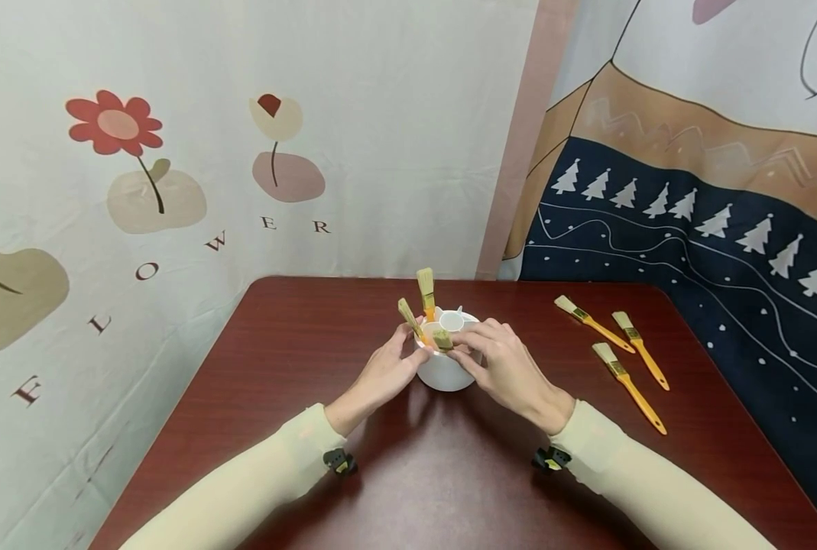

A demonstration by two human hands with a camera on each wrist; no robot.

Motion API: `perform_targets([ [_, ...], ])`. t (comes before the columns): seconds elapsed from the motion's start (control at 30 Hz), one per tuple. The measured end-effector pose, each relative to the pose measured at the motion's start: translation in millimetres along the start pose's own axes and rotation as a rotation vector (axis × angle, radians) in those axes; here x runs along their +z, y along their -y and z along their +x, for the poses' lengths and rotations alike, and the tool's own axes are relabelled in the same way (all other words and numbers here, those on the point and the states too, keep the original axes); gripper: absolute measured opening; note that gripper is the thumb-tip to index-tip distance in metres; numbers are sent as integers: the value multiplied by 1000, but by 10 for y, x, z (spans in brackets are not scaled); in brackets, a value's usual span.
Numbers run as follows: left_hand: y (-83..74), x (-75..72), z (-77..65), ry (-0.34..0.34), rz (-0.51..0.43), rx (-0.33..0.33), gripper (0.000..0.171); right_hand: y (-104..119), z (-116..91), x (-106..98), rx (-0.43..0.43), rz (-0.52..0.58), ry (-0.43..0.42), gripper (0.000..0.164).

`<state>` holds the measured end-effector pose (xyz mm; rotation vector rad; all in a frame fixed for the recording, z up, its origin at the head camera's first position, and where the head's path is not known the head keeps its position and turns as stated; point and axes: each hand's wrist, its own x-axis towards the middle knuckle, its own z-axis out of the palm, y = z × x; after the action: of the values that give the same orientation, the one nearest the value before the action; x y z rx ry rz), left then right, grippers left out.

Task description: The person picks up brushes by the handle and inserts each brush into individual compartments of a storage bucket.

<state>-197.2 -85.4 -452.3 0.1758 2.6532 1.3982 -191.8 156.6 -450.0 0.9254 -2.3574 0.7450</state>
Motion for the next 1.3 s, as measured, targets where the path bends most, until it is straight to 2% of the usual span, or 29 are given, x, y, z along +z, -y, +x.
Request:
perform_targets([
  [0.4, -13, -10, 1, 6, 1, 0, 64, 14, -21, -54, 7, 3, -25, 34],
  [1.0, -5, -24, 17, 7, 10, -2, 65, -19, -46, -106, -37, 22, -98, 37],
  [1.3, -35, -24, 32, 11, 16, -14, 64, -116, -55, -174, -3, 23, -106, 35],
])
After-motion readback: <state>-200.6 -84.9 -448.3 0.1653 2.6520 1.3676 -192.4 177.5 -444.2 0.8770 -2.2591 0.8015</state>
